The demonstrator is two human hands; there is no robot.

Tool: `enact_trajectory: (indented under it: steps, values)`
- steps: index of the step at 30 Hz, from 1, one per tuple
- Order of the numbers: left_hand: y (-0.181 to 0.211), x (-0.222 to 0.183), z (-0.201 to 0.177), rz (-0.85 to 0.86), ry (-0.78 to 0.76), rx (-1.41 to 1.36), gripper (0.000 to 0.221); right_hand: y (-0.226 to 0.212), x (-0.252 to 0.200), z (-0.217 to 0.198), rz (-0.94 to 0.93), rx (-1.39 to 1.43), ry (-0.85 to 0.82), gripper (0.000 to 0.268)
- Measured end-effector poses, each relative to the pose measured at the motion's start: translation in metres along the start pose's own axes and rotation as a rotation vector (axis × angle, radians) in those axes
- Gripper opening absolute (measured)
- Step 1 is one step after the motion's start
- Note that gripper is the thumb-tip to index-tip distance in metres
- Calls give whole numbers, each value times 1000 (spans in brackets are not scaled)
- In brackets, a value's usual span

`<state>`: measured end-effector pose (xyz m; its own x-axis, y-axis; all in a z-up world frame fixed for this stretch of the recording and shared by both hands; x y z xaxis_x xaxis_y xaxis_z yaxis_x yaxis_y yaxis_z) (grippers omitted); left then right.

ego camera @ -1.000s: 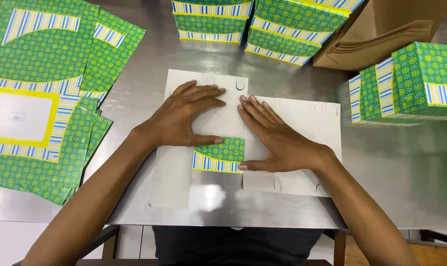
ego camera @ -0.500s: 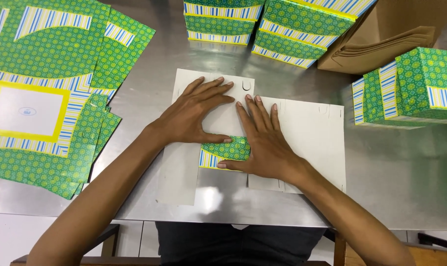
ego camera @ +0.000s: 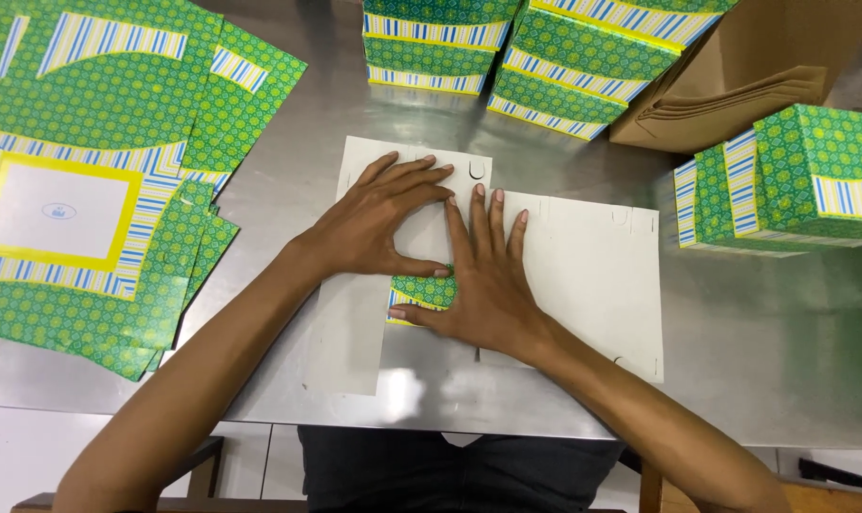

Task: The person folds and assembles patterned cardboard boxes on a metal table. They fold the flaps, tuck tabs into slots, and form the box shape. The person repeats this process for multiple boxes, stacking the finished ones nearby.

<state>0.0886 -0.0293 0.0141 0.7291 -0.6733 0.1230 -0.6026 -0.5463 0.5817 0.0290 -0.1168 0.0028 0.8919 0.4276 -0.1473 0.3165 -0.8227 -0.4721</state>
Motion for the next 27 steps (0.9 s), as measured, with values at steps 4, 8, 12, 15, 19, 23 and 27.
enact_trajectory:
  steps: [4, 8, 12, 15, 19, 23, 27]
  values:
    - [-1, 0, -1, -3, -9, -8, 87, 14, -3, -5, -40, -13, -49, 131]
    - [0, 0, -1, -14, -27, -29, 86, 30, -10, -17, -118, -10, -175, 125]
    - [2, 1, -2, -21, -27, -37, 85, 39, -12, -34, -203, 70, -223, 121]
    - [4, 0, -2, -24, -28, -33, 84, 37, -13, -39, -215, 81, -217, 120]
    - [4, 0, -2, -33, -35, -45, 85, 32, -13, -30, -189, 31, -227, 125]
    - [2, 1, -2, -34, -32, -44, 86, 27, -12, -21, -143, -35, -188, 129]
    - [0, 0, 0, -30, -28, -40, 86, 20, -11, -12, -102, -57, -160, 131]
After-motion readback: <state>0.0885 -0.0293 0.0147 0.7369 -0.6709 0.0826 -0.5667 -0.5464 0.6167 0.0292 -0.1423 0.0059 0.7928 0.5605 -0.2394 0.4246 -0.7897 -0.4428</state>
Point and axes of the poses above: each hand's wrist, its own x-axis towards the middle knuckle, its own z-axis out of the palm, y = z × x, the point moved 9 cm from there along x, towards the middle knuckle, and after that the axes turned 4 degrees about -z, right-handed, at the moved point
